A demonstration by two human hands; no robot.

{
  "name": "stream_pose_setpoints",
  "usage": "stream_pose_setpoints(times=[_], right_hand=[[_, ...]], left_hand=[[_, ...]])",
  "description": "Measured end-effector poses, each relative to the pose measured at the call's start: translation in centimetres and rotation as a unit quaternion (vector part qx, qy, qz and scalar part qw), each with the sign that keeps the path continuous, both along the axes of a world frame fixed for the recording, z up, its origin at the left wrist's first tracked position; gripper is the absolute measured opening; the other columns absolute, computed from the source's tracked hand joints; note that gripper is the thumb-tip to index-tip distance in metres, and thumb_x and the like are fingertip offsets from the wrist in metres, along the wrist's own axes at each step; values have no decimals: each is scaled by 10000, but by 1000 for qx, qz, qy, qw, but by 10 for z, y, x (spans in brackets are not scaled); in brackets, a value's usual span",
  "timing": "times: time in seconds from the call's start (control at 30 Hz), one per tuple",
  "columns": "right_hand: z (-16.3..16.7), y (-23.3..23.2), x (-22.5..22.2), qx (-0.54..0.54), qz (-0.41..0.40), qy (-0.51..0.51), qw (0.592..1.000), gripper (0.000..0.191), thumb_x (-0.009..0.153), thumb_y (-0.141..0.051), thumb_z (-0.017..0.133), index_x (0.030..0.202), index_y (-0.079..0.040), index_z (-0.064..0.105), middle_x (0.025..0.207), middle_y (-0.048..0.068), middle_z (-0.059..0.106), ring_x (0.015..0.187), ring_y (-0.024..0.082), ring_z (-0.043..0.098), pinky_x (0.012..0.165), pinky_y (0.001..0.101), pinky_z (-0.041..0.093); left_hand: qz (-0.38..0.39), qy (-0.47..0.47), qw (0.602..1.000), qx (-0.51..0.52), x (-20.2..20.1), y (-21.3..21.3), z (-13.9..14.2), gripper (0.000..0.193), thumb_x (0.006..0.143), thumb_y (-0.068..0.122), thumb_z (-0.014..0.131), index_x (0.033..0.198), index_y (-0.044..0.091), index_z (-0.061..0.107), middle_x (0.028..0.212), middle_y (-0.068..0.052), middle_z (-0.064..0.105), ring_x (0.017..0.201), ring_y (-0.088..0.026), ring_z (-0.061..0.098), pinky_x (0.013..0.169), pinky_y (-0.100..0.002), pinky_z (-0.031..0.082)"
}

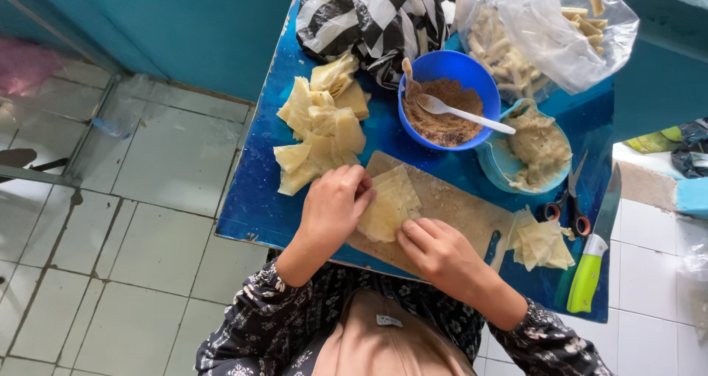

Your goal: The person folds thin dough wrappers into triangular pastries on a cutting board, pressing the seams closed by hand, and occasionally sprinkles a brown sugar mixture over the dough using a spoon from a blue bowl. They briefly use a knife to separate dough pieces and place finished pastries with the growing pile.

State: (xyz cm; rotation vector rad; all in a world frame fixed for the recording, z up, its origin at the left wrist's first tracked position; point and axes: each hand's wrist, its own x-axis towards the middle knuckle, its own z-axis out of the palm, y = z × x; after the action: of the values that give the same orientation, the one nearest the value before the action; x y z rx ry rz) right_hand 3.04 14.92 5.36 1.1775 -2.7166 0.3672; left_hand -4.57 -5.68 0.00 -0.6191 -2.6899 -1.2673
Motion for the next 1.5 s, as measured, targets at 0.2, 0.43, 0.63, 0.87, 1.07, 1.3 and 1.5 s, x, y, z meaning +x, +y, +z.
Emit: stream_pose_setpoints(times=[0.2,0.43,0.63,0.87,1.07,1.3,1.5], right_hand=[[6,24,35,79,-35,27,996,322,694,-86,654,988,44,663,987,134,620,919,290,636,818,404,526],[-5,40,76,7,-163,1,987,325,684,-13,661,1006,33,665,1014,161,671,940,338,668,828,427,537],[-8,40,77,-87,-206,-31,974,260,793,-23,707,1048,12,670,1015,167,692,909,354,678,780,420,543],[-11,34,65,-183,-255,-66,947,374,828,-57,756,1181,-13,640,1006,139,688,849,316,695,694,363,562],[-18,36,65,-173,-338,-164,911,520,812,-57,776,1313,-49,637,865,112,634,656,270,652,599,363,529],[-19,42,68,-204,-261,-79,940,170,809,-2,748,968,-50,714,943,104,628,789,273,676,673,349,544],[-17,47,81,-162,-254,-23,953,205,787,27,736,981,-42,727,983,102,655,816,277,677,698,372,543]], left_hand=[[29,59,997,-35,7,5,3,130,853,176,746,873,110,635,838,-57,640,848,-297,641,729,-438,489],[26,164,985,-47,53,20,10,101,906,107,711,989,97,653,905,-56,607,874,-270,611,753,-408,474],[-40,113,993,1,58,39,7,107,866,141,739,926,124,652,889,-48,620,870,-278,617,754,-404,493],[-73,72,995,-15,50,49,3,150,824,178,761,905,117,651,877,-67,621,881,-302,626,766,-421,513],[-82,62,994,-40,52,50,1,143,838,164,752,897,101,638,878,-84,610,866,-314,621,739,-428,510],[-100,83,987,-90,53,56,1,105,811,87,676,878,51,604,893,-119,604,869,-319,616,756,-426,517],[-90,93,983,-129,63,63,1,133,809,14,595,934,33,553,913,-138,596,899,-320,618,780,-420,524]])
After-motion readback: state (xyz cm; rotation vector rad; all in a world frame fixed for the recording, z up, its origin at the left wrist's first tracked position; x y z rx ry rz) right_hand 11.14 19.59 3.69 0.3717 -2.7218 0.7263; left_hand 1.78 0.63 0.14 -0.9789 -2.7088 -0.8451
